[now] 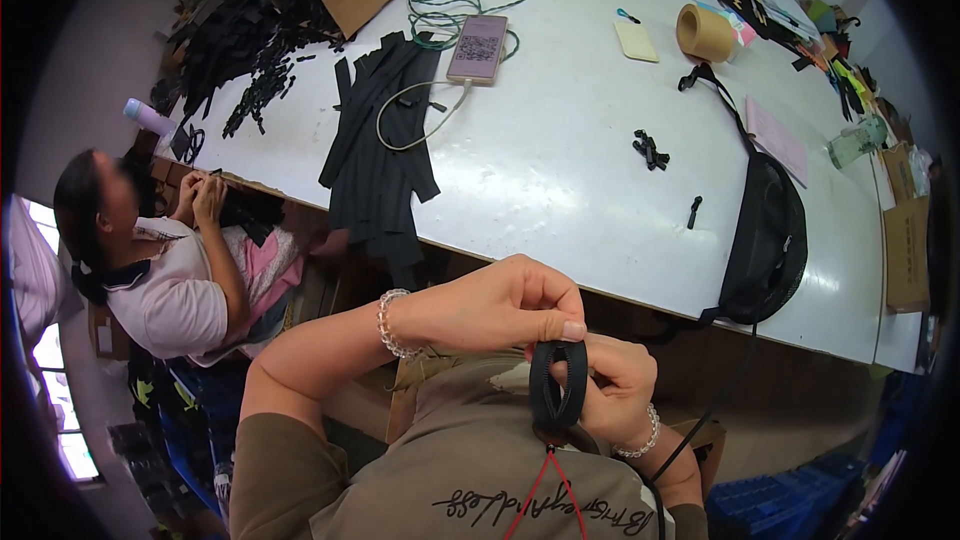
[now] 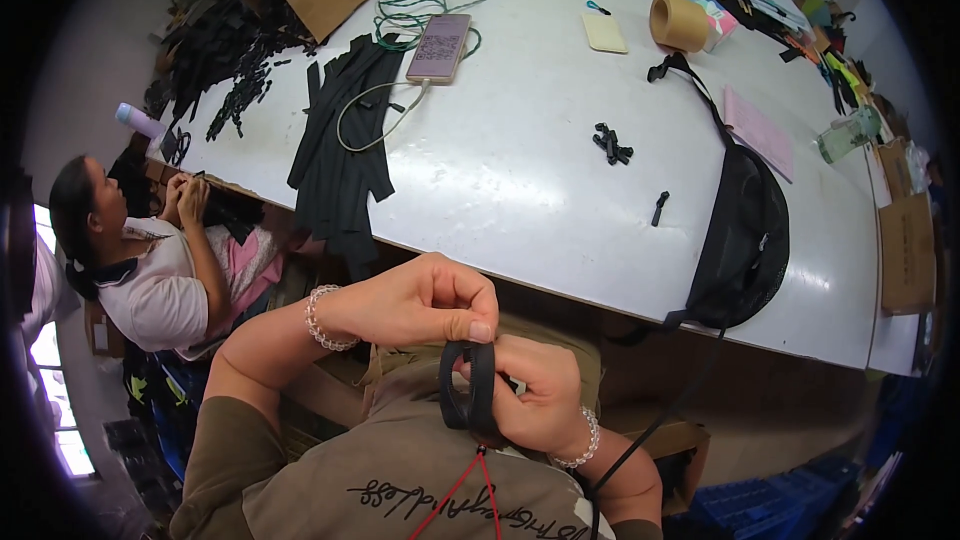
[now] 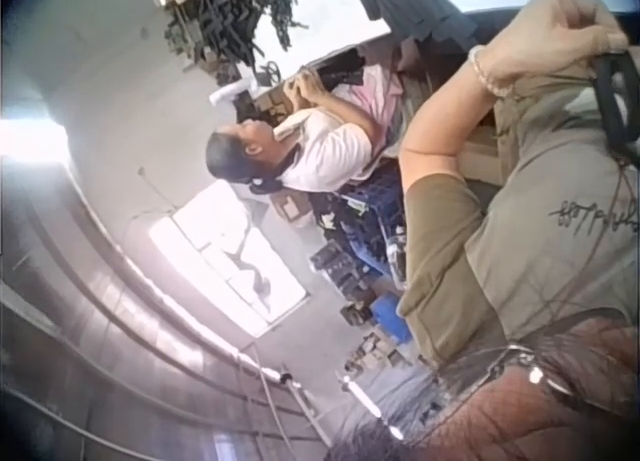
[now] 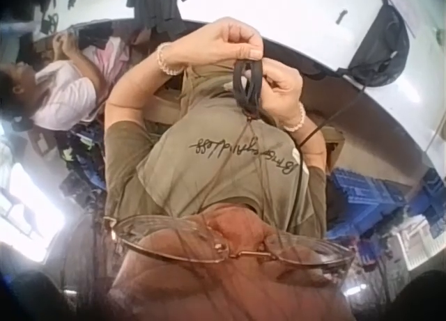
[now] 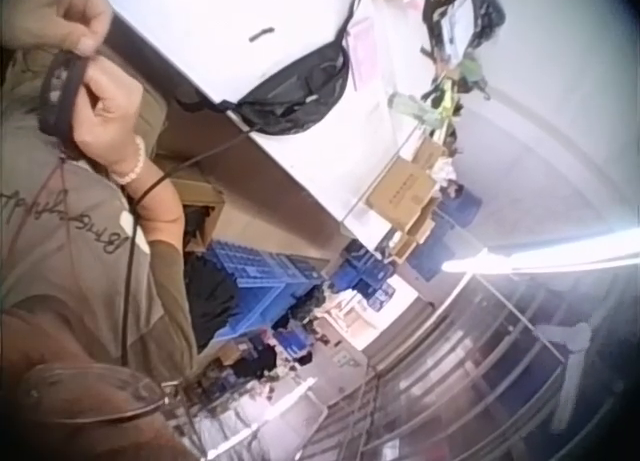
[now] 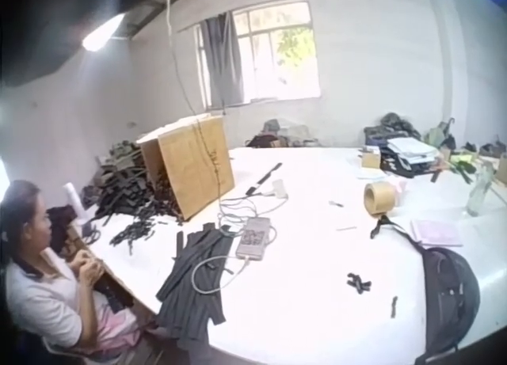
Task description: Assembling plastic buckles and adjustment clips onto black fabric bag straps.
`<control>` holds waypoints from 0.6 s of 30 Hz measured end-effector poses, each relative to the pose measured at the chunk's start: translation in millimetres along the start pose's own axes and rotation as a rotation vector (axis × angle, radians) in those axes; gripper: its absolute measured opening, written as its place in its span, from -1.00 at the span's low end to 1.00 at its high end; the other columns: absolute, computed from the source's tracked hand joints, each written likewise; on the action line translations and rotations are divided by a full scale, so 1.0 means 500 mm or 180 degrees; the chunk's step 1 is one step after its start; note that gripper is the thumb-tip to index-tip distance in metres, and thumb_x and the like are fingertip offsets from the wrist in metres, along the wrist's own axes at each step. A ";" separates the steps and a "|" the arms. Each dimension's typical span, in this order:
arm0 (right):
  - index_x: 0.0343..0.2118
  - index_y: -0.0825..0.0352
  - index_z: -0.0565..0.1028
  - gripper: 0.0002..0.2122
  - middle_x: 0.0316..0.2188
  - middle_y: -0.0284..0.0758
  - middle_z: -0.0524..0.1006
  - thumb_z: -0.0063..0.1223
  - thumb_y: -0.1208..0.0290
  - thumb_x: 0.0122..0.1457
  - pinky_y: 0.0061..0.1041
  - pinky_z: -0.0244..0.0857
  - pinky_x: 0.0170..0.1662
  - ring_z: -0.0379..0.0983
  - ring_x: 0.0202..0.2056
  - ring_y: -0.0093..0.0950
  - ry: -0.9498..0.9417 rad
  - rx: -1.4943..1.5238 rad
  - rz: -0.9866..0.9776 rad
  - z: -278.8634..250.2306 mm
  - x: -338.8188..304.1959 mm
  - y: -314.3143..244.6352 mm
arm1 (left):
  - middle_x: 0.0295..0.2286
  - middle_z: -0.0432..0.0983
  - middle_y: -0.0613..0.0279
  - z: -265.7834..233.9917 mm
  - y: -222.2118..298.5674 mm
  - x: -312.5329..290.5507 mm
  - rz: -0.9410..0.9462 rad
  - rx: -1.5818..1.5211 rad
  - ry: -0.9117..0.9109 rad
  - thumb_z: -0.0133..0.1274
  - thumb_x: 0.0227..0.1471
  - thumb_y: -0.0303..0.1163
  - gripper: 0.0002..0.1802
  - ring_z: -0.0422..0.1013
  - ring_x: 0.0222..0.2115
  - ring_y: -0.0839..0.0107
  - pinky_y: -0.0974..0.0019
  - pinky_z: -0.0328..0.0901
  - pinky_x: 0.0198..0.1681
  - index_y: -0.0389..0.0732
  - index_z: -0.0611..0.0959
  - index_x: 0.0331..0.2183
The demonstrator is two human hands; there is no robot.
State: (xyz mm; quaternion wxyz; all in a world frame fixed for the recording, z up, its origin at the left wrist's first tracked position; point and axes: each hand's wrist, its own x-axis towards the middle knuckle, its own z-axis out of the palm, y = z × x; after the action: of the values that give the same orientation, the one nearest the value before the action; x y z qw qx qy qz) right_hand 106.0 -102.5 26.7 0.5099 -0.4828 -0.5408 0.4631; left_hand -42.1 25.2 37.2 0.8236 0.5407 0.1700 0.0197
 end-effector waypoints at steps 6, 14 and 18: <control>-0.49 0.32 0.54 -0.92 -0.67 -0.34 0.43 0.09 0.60 -0.10 -0.49 0.25 -0.59 0.39 -0.66 -0.40 -0.0303 -0.0695 -0.1354 -0.012 0.001 -0.007 | -0.56 0.51 0.38 0.022 0.006 -0.019 0.0203 -0.0225 -0.0418 0.01 0.11 -0.32 -0.78 0.33 -0.59 0.70 0.60 0.23 -0.53 -0.29 0.55 -0.46; -0.42 0.41 0.51 -0.91 -0.61 -0.25 0.43 0.05 0.57 -0.03 -0.51 0.21 -0.55 0.36 -0.61 -0.36 -0.0042 -0.0442 -0.0891 -0.012 -0.006 0.043 | -0.56 0.47 0.41 0.004 -0.009 -0.010 0.0016 -0.0258 -0.0171 0.04 0.09 -0.35 -0.81 0.30 -0.56 0.71 0.60 0.22 -0.48 -0.29 0.58 -0.41; -0.41 0.41 0.51 -0.90 -0.60 -0.27 0.46 0.08 0.52 0.01 -0.51 0.23 -0.54 0.38 -0.61 -0.37 0.0279 -0.0568 -0.0926 -0.017 0.002 0.046 | -0.48 0.48 0.40 0.015 0.001 -0.022 0.0219 -0.0141 0.0050 0.18 -0.07 -0.48 -0.83 0.30 -0.49 0.71 0.57 0.27 -0.34 -0.32 0.60 -0.35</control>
State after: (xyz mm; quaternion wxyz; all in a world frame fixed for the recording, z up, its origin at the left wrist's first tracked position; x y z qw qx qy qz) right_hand 115.7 -98.9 4.4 0.5498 -0.4625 -0.6212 0.3130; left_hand -50.1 16.3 42.9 0.8329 0.5277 0.1573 0.0560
